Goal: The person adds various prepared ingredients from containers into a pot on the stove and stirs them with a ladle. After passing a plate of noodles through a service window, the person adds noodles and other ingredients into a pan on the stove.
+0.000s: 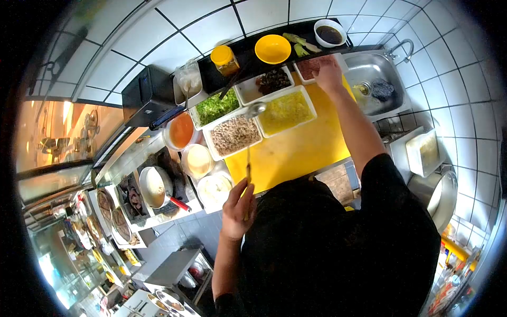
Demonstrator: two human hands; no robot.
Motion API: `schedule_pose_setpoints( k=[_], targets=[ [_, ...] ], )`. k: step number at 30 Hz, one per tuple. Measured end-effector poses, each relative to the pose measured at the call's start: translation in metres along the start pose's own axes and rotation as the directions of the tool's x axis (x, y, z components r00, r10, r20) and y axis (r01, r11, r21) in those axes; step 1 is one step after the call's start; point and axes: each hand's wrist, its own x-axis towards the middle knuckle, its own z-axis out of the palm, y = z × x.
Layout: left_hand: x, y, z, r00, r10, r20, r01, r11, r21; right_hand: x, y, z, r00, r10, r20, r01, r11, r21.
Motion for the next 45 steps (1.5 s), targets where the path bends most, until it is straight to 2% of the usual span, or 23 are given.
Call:
schedule_pose_setpoints(
  k=[1, 3, 5, 8, 10, 17, 20, 23, 26, 29, 32, 35, 36, 38, 40, 42, 45],
  targets=[
    [0.013, 0.000, 0.009, 0.999, 0.044, 0.031, -0.044, 0.999, -0.008, 0.017, 0.005, 0.001, 0.988, 0.015, 0.153, -0.007, 0.999, -0.052],
    [0.034, 0.001, 0.026, 0.993, 0.037, 0.111, -0.034, 0.999, -0.032, 0.034, 0.009, 0.006, 0.931, 0.052, 0.362, -0.041, 0.998, -0.039],
    [0.052, 0.002, 0.037, 0.986, 0.066, 0.156, -0.068, 0.998, 0.007, 0.044, 0.005, 0.004, 0.872, 0.076, 0.483, -0.131, 0.988, 0.082],
    [0.063, -0.006, 0.052, 0.969, 0.116, 0.217, -0.136, 0.988, 0.079, 0.051, 0.003, 0.020, 0.921, -0.054, 0.385, 0.031, 0.997, 0.065],
    [0.067, -0.003, 0.054, 0.965, 0.099, 0.242, -0.122, 0.989, 0.083, 0.056, -0.004, 0.022, 0.912, -0.073, 0.403, 0.051, 0.997, 0.066],
    [0.069, 0.004, 0.052, 0.987, 0.004, 0.160, 0.019, 0.990, -0.138, 0.058, -0.006, 0.029, 0.896, -0.109, 0.431, 0.044, 0.987, 0.157],
    [0.071, 0.009, 0.046, 0.984, -0.032, 0.175, 0.060, 0.985, -0.162, 0.056, -0.005, 0.027, 0.904, -0.122, 0.411, 0.062, 0.986, 0.158],
    [0.069, 0.015, 0.037, 0.983, -0.030, 0.183, 0.061, 0.984, -0.167, 0.055, -0.005, 0.028, 0.907, -0.068, 0.416, 0.022, 0.993, 0.115],
    [0.062, 0.016, 0.031, 0.972, -0.012, 0.235, 0.051, 0.986, -0.160, 0.047, 0.005, 0.036, 0.959, -0.144, 0.243, 0.092, 0.972, 0.215],
    [0.063, 0.022, 0.024, 0.967, 0.010, 0.256, 0.031, 0.987, -0.155, 0.043, 0.011, 0.035, 0.978, -0.141, 0.156, 0.098, 0.962, 0.256],
    [0.061, 0.021, 0.023, 0.967, 0.044, 0.250, -0.011, 0.992, -0.129, 0.041, 0.009, 0.028, 0.992, -0.065, 0.110, 0.044, 0.981, 0.188],
    [0.061, 0.020, 0.021, 0.976, -0.013, 0.216, 0.049, 0.986, -0.161, 0.038, 0.018, 0.033, 0.997, -0.066, -0.036, 0.074, 0.939, 0.336],
    [0.060, 0.019, 0.022, 0.982, -0.040, 0.185, 0.073, 0.982, -0.174, 0.039, 0.022, 0.032, 0.999, 0.007, 0.036, -0.023, 0.876, 0.483],
    [0.056, 0.014, 0.023, 0.988, -0.097, 0.122, 0.120, 0.972, -0.203, 0.043, 0.029, 0.031, 0.972, 0.106, 0.209, -0.226, 0.665, 0.712],
    [0.053, 0.007, 0.025, 0.986, -0.155, 0.058, 0.165, 0.950, -0.264, 0.047, 0.030, 0.029, 0.919, 0.200, 0.340, -0.389, 0.318, 0.865],
    [0.048, -0.001, 0.032, 0.972, -0.232, -0.027, 0.208, 0.913, -0.350, 0.049, 0.034, 0.030, 0.842, 0.231, 0.488, -0.482, -0.084, 0.872],
    [0.040, -0.006, 0.035, 0.890, -0.452, -0.067, 0.326, 0.732, -0.598, 0.048, 0.046, 0.027, 0.836, 0.161, 0.524, -0.462, -0.308, 0.832]
  ],
)
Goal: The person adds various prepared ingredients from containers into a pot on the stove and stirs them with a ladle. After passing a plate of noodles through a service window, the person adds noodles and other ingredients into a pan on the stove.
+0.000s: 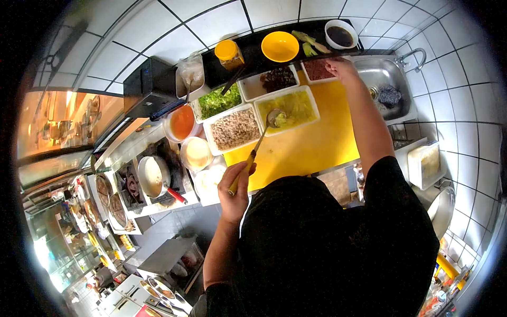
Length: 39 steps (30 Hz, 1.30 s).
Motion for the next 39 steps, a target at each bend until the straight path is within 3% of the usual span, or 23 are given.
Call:
schedule_pose_setpoints(
  k=[5, 9, 10, 11, 15, 16, 17, 18, 19, 20, 21, 22, 23, 25, 27, 29, 30, 32, 33, 34, 36, 37, 39],
  targets=[
    [-0.003, -0.002, -0.010, 0.969, -0.193, -0.156, 0.094, 0.867, -0.489, -0.023, -0.017, -0.013, 0.996, 0.067, 0.058, -0.072, 0.994, 0.085],
    [-0.014, -0.013, -0.031, 0.942, -0.242, -0.231, 0.021, 0.731, -0.682, -0.047, -0.009, -0.023, 0.994, 0.034, 0.100, -0.048, 0.988, 0.144],
    [-0.020, -0.021, -0.041, 0.929, -0.271, -0.254, 0.014, 0.708, -0.706, -0.063, -0.012, -0.024, 0.983, 0.026, 0.181, -0.041, 0.996, 0.080],
    [-0.025, -0.016, -0.049, 0.909, -0.306, -0.282, 0.004, 0.683, -0.730, -0.072, -0.007, -0.029, 0.975, 0.010, 0.221, -0.046, 0.987, 0.156],
    [-0.057, -0.009, -0.102, 0.839, -0.339, -0.426, -0.140, 0.622, -0.770, -0.110, 0.010, -0.018, 0.972, 0.033, 0.234, -0.045, 0.998, 0.046],
    [-0.066, -0.010, -0.118, 0.819, -0.290, -0.495, -0.216, 0.644, -0.734, -0.110, 0.013, -0.017, 0.932, 0.123, 0.342, -0.088, 0.989, -0.117],
    [-0.074, -0.015, -0.134, 0.780, -0.242, -0.577, -0.279, 0.691, -0.667, -0.134, 0.007, 0.006, 0.896, 0.113, 0.430, -0.032, 0.981, -0.191],
    [-0.081, -0.018, -0.151, 0.738, -0.193, -0.646, -0.331, 0.732, -0.596, -0.166, 0.009, 0.037, 0.941, 0.070, 0.332, 0.004, 0.976, -0.218],
    [-0.088, -0.019, -0.170, 0.682, -0.172, -0.711, -0.306, 0.816, -0.490, -0.166, 0.028, 0.046, 0.920, 0.062, 0.388, -0.013, 0.992, -0.127],
    [-0.095, -0.028, -0.185, 0.629, -0.112, -0.769, -0.304, 0.876, -0.375, -0.182, 0.029, 0.065, 0.921, 0.137, 0.365, -0.054, 0.972, -0.228],
    [-0.104, -0.047, -0.205, 0.606, 0.060, -0.793, -0.172, 0.983, -0.056, -0.209, 0.028, 0.099, 0.922, 0.203, 0.329, -0.090, 0.941, -0.326],
    [-0.110, -0.060, -0.224, 0.605, 0.225, -0.764, -0.018, 0.963, 0.269, -0.232, 0.033, 0.136, 0.909, 0.240, 0.341, -0.142, 0.947, -0.288],
    [-0.115, -0.055, -0.237, 0.626, 0.307, -0.717, 0.040, 0.905, 0.423, -0.252, 0.039, 0.167, 0.894, 0.281, 0.350, -0.199, 0.947, -0.251],
    [-0.122, -0.039, -0.261, 0.684, 0.436, -0.584, 0.142, 0.707, 0.693, -0.259, 0.062, 0.215, 0.747, 0.380, 0.545, -0.186, 0.908, -0.376],
    [-0.135, -0.071, -0.283, 0.739, 0.454, -0.497, 0.140, 0.618, 0.773, -0.282, 0.090, 0.280, 0.703, 0.420, 0.573, -0.227, 0.897, -0.379],
    [-0.148, -0.110, -0.298, 0.786, 0.452, -0.422, 0.106, 0.574, 0.812, -0.285, 0.128, 0.340, 0.401, 0.419, 0.815, -0.225, 0.907, -0.356],
    [-0.153, -0.130, -0.300, 0.817, 0.422, -0.393, 0.138, 0.519, 0.844, -0.341, 0.109, 0.386, 0.593, 0.506, 0.626, -0.253, 0.856, -0.452],
    [-0.162, -0.158, -0.309, 0.856, 0.391, -0.337, 0.114, 0.492, 0.863, -0.333, 0.148, 0.433, 0.331, 0.458, 0.825, -0.162, 0.889, -0.429],
    [-0.165, -0.172, -0.314, 0.881, 0.356, -0.313, 0.107, 0.494, 0.863, -0.357, 0.149, 0.464, 0.381, 0.517, 0.767, -0.213, 0.856, -0.471],
    [-0.166, -0.181, -0.318, 0.899, 0.329, -0.287, 0.095, 0.494, 0.864, -0.352, 0.172, 0.488, 0.363, 0.532, 0.765, -0.247, 0.846, -0.472],
    [-0.171, -0.187, -0.318, 0.883, 0.359, -0.302, 0.082, 0.515, 0.853, -0.375, 0.185, 0.532, 0.419, 0.508, 0.752, -0.101, 0.850, -0.517],
    [-0.172, -0.183, -0.317, 0.868, 0.385, -0.315, 0.076, 0.523, 0.849, -0.373, 0.201, 0.550, 0.380, 0.502, 0.777, -0.116, 0.859, -0.498],
    [-0.174, -0.171, -0.316, 0.841, 0.410, -0.352, 0.074, 0.559, 0.826, -0.386, 0.222, 0.587, 0.413, 0.456, 0.788, -0.044, 0.875, -0.483]
  ],
)
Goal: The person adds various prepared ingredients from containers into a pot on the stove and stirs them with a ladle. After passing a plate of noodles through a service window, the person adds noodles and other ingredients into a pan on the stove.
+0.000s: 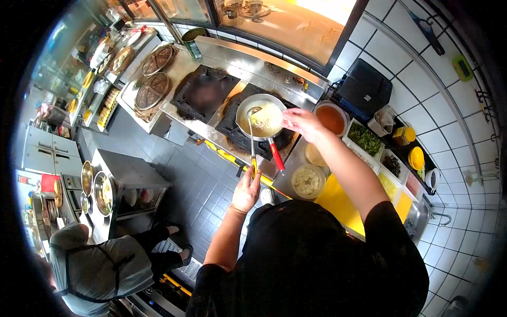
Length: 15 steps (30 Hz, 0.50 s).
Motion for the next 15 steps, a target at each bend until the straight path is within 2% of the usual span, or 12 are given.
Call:
schedule_pose_setpoints(
  k=[3, 6, 9, 13, 14, 15],
  targets=[
    [-0.007, -0.004, 0.003, 0.999, -0.038, -0.024, 0.037, 0.999, -0.029, 0.037, 0.000, 0.034, 0.992, -0.056, -0.116, 0.029, 0.976, -0.217],
    [-0.008, -0.008, 0.001, 0.998, -0.058, -0.011, 0.058, 0.998, -0.034, 0.064, 0.005, 0.050, 0.971, -0.091, -0.221, 0.026, 0.960, -0.279],
    [-0.007, -0.005, -0.010, 0.999, -0.045, -0.026, 0.044, 0.998, -0.033, 0.079, 0.004, 0.049, 0.977, -0.018, -0.213, -0.034, 0.972, -0.234],
    [-0.014, -0.010, -0.004, 1.000, 0.030, -0.006, -0.029, 0.999, 0.021, 0.078, 0.004, 0.031, 0.991, -0.017, -0.136, 0.036, 0.990, 0.139],
    [-0.019, -0.013, 0.000, 0.998, 0.026, 0.054, -0.028, 0.999, 0.030, 0.073, 0.006, 0.024, 0.995, -0.067, -0.077, 0.084, 0.966, 0.243],
    [-0.024, -0.019, 0.008, 0.993, 0.035, 0.114, -0.040, 0.999, 0.035, 0.066, 0.001, 0.025, 0.994, -0.043, -0.101, 0.070, 0.958, 0.278]
  ],
)
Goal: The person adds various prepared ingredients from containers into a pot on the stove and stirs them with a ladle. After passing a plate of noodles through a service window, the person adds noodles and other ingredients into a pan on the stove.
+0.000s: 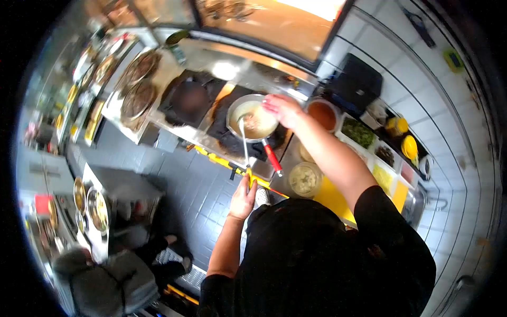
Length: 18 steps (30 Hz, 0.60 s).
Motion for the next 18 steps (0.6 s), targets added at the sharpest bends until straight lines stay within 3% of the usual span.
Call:
schedule_pose_setpoints(
  k=[1, 5, 6, 7, 11, 14, 18],
  targets=[
    [-0.005, -0.007, 0.011, 0.999, -0.016, 0.048, 0.017, 0.999, -0.033, -0.004, 0.001, -0.012, 0.995, -0.009, 0.096, 0.006, 0.999, 0.031],
    [-0.007, 0.003, -0.004, 0.999, 0.001, 0.042, 0.001, 0.999, -0.038, -0.066, -0.027, -0.030, 0.985, 0.061, 0.160, -0.092, 0.976, 0.199],
    [-0.007, 0.010, -0.007, 1.000, 0.009, 0.002, -0.008, 0.999, -0.031, -0.095, -0.041, -0.028, 0.995, 0.079, 0.057, -0.090, 0.969, 0.231],
    [-0.013, 0.007, 0.001, 0.998, 0.041, -0.051, -0.041, 0.999, 0.007, -0.120, -0.048, -0.041, 0.997, 0.043, 0.056, -0.057, 0.961, 0.270],
    [-0.021, -0.005, 0.017, 0.995, 0.043, 0.090, -0.045, 0.999, 0.022, -0.191, -0.067, -0.114, 0.993, 0.041, -0.111, -0.003, 0.944, 0.330],
    [-0.008, 0.002, 0.008, 0.996, 0.095, -0.005, -0.095, 0.996, -0.003, -0.248, -0.069, -0.208, 0.988, -0.067, -0.138, 0.115, 0.920, 0.375],
    [0.036, 0.065, -0.028, 0.981, 0.183, -0.070, -0.187, 0.981, -0.055, -0.335, -0.083, -0.329, 0.891, -0.192, -0.412, 0.386, 0.797, 0.464]
  ],
)
